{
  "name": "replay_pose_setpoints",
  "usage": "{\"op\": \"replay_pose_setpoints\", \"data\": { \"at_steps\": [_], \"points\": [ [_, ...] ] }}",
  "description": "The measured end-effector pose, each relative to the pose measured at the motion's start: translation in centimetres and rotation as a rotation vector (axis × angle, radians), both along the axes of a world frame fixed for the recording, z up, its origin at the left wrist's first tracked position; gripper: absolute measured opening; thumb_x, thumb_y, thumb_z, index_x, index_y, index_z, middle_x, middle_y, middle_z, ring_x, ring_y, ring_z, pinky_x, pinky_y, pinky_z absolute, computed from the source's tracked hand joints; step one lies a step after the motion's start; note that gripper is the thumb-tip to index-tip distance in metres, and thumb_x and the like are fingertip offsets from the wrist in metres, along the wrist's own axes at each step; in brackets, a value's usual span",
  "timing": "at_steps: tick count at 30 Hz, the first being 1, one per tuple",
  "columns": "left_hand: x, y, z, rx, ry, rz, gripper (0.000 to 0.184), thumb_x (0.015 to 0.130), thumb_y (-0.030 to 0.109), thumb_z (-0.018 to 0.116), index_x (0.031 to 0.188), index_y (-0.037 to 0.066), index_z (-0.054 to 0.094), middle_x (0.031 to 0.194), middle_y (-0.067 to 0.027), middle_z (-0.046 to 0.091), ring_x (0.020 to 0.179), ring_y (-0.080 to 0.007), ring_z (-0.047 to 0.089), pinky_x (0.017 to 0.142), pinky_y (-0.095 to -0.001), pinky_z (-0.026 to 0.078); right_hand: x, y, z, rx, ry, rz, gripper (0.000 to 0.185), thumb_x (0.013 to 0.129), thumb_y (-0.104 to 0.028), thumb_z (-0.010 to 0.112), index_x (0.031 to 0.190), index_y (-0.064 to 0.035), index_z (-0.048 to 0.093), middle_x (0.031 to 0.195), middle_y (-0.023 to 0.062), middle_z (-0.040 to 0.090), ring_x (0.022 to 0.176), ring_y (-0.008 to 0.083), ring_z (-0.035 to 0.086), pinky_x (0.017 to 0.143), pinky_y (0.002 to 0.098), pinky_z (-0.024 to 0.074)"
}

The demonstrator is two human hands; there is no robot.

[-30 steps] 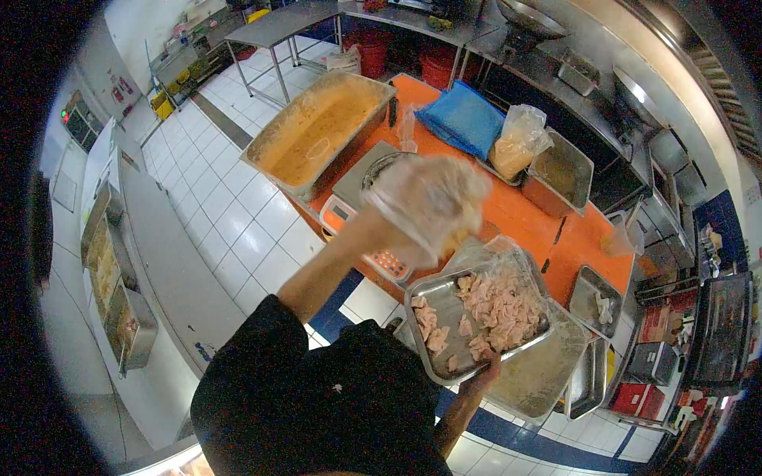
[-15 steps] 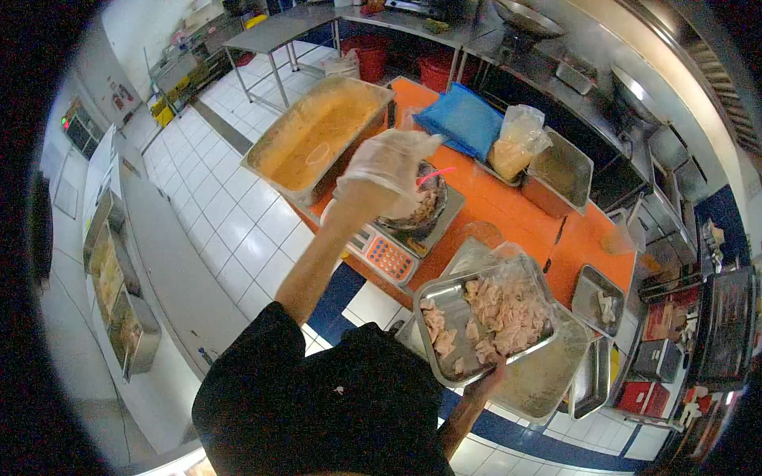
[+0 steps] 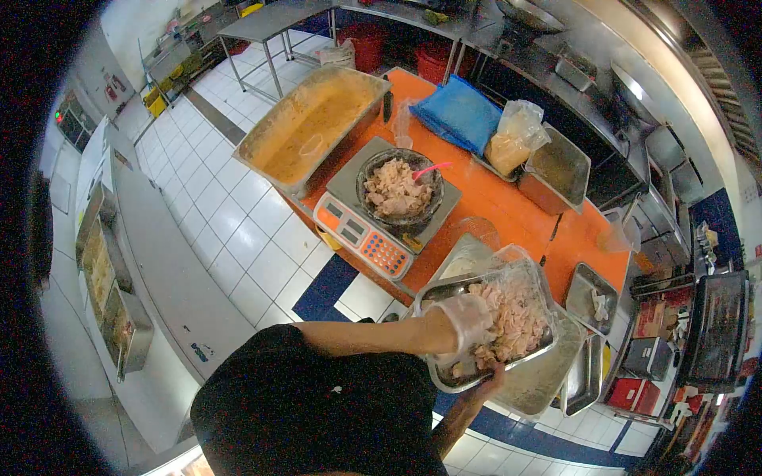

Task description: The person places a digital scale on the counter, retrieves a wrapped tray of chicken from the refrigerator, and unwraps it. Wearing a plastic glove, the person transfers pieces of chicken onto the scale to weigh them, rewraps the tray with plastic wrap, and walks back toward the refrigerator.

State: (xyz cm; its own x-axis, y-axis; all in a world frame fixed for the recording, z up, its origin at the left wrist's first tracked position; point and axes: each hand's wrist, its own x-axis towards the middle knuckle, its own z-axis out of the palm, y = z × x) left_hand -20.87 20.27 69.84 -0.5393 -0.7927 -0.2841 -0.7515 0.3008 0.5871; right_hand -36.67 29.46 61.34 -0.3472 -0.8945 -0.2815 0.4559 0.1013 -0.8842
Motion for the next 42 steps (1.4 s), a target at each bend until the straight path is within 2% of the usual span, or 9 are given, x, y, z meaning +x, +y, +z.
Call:
{"op": "replay_pose_setpoints", "data": {
  "at_steps": [5,8,17,19,25,28,31,36,42],
  "points": [
    [0.5,2.4,-4.4,-0.532,0.385,-0.064,0.027,0.081,0.025,0.056,0.100,0.006,0.059,0.097,-0.0170,0.060,0.095,-0.0340,0.058,0.080,-0.0432,0.048,1.2,-0.1,2.6,0.094,-0.064,-0.050,0.029,0.081,-0.028,0.047,0.084,-0.0010,0.056,0.079,0.0097,0.059,0.079,0.0226,0.058,0.075,0.0373,0.0487],
    [0.4,1.6,0.0,-0.118,0.208,-0.146,0.028,0.077,0.023,0.057,0.101,0.008,0.057,0.094,-0.0165,0.059,0.094,-0.0343,0.058,0.079,-0.0437,0.047,1.2,-0.1,2.4,0.089,0.015,-0.093,0.024,0.078,-0.027,0.049,0.079,-0.0031,0.053,0.075,0.0081,0.057,0.075,0.0221,0.057,0.073,0.0362,0.0481],
    [-0.2,-1.1,-2.1,-0.135,0.317,-0.124,0.040,0.069,0.020,0.066,0.105,0.008,0.056,0.100,-0.0173,0.057,0.092,-0.0326,0.059,0.076,-0.0428,0.048,0.3,-0.7,0.5,0.011,-0.064,-0.015,0.024,0.077,-0.027,0.048,0.076,-0.0038,0.053,0.081,0.0087,0.059,0.079,0.0222,0.059,0.073,0.0360,0.0488],
    [6.7,0.6,8.9,-0.466,0.287,-0.085,0.050,0.067,0.017,0.065,0.115,0.010,0.052,0.109,-0.0149,0.055,0.098,-0.0319,0.056,0.080,-0.0407,0.048,0.2,-0.8,-0.2,0.036,-0.075,-0.043,0.025,0.077,-0.028,0.048,0.077,-0.0037,0.053,0.083,0.0089,0.059,0.079,0.0225,0.059,0.073,0.0362,0.0489],
    [13.9,-3.6,10.9,-1.497,0.516,0.283,0.025,0.075,0.007,0.057,0.099,0.015,0.061,0.098,-0.0107,0.058,0.097,-0.0300,0.054,0.083,-0.0381,0.045,-0.5,-0.9,-1.4,0.025,-0.059,-0.057,0.023,0.076,-0.027,0.049,0.078,-0.0045,0.054,0.085,0.0092,0.059,0.080,0.0231,0.059,0.072,0.0370,0.0494],
    [15.9,-9.2,5.7,-0.810,-0.152,0.544,0.031,0.070,0.006,0.058,0.100,0.014,0.061,0.097,-0.0112,0.058,0.097,-0.0301,0.053,0.084,-0.0377,0.045,-0.4,-0.5,-0.7,0.053,-0.048,-0.031,0.021,0.075,-0.025,0.050,0.078,-0.0045,0.055,0.086,0.0100,0.060,0.081,0.0234,0.059,0.073,0.0363,0.0493],
    [15.4,-9.4,5.1,-0.802,-0.240,0.508,0.031,0.070,0.007,0.057,0.101,0.011,0.061,0.099,-0.0117,0.058,0.097,-0.0296,0.054,0.084,-0.0379,0.044,-0.4,-1.2,-0.7,0.019,-0.072,0.008,0.023,0.077,-0.025,0.050,0.080,-0.0033,0.056,0.087,0.0114,0.060,0.082,0.0242,0.059,0.074,0.0360,0.0493],
    [9.4,-1.7,10.7,-1.190,0.568,0.538,0.026,0.070,0.009,0.055,0.096,0.011,0.061,0.093,-0.0092,0.058,0.094,-0.0281,0.053,0.080,-0.0351,0.045,-0.4,-0.9,-1.4,0.048,-0.176,-0.026,0.035,0.085,-0.033,0.047,0.091,0.0001,0.057,0.089,0.0128,0.061,0.085,0.0256,0.060,0.076,0.0384,0.0496],
    [5.1,1.0,9.3,-0.491,0.197,-0.130,0.024,0.073,0.012,0.058,0.096,0.007,0.060,0.094,-0.0126,0.062,0.087,-0.0329,0.059,0.073,-0.0404,0.049,-0.1,-0.7,-1.2,0.060,-0.106,-0.065,0.036,0.088,-0.035,0.041,0.088,-0.0024,0.055,0.087,0.0117,0.061,0.085,0.0259,0.059,0.076,0.0409,0.0491]
  ]
}}
